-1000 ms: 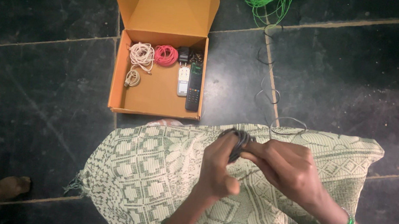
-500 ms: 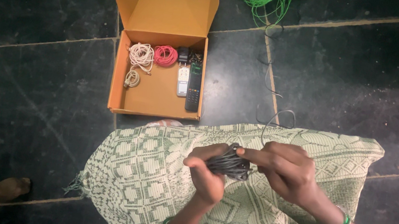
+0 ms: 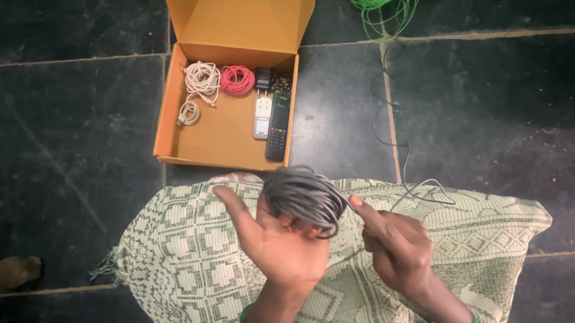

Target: The person sits on the floor and coils a black cable by hand, placing the finished bundle into a cardboard box. They then pick up a tangled green cable and begin to untangle it.

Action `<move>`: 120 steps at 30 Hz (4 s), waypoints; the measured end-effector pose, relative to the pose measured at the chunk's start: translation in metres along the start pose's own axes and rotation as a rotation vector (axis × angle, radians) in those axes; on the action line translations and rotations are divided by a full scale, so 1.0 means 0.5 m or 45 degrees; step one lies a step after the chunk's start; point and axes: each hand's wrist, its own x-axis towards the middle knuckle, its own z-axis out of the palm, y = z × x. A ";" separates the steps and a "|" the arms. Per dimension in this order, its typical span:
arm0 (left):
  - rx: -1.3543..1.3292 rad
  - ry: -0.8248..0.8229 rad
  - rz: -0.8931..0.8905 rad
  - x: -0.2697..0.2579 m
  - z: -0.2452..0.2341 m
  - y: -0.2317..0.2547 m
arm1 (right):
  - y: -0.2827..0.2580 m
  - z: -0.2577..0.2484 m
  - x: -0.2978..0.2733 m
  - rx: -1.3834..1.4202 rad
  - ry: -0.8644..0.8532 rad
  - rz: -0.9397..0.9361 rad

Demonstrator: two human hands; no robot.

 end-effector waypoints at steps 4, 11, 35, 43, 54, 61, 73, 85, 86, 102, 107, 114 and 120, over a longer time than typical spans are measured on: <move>-0.131 0.007 0.009 0.002 0.004 0.006 | -0.010 0.001 0.003 -0.007 -0.055 0.029; 0.051 -0.175 0.043 0.015 0.032 0.003 | -0.012 0.001 0.018 -0.085 -0.043 0.110; 2.170 -0.884 0.772 0.034 -0.117 -0.034 | -0.046 -0.038 0.042 -0.151 0.006 -0.230; 2.225 -0.742 0.500 0.081 -0.127 -0.053 | 0.062 -0.014 0.046 -0.175 0.048 -0.188; 1.595 0.003 -0.028 0.267 -0.431 -0.060 | 0.433 0.088 0.039 0.557 -0.052 0.710; 1.266 0.642 -0.318 0.300 -0.583 -0.064 | 0.495 0.139 0.016 -0.249 0.198 0.732; 1.293 0.502 -0.255 0.286 -0.554 -0.075 | 0.313 0.233 0.007 -0.063 -0.315 0.853; 1.347 0.324 -0.172 0.265 -0.556 -0.081 | 0.293 0.270 -0.062 -0.096 -0.031 0.241; 1.328 0.338 -0.178 0.263 -0.570 -0.084 | 0.290 0.267 -0.059 -0.084 0.029 0.290; 1.481 0.297 -0.213 0.265 -0.667 -0.096 | 0.354 0.254 -0.075 1.081 -0.407 1.157; 1.594 0.257 -0.136 0.249 -0.658 -0.101 | 0.365 0.280 -0.099 0.797 -0.467 1.137; 1.405 0.354 -0.167 0.241 -0.651 -0.114 | 0.344 0.305 -0.102 0.346 -0.637 1.022; 1.779 0.749 0.152 0.209 -0.614 -0.141 | 0.293 0.367 -0.113 -0.012 -0.459 1.036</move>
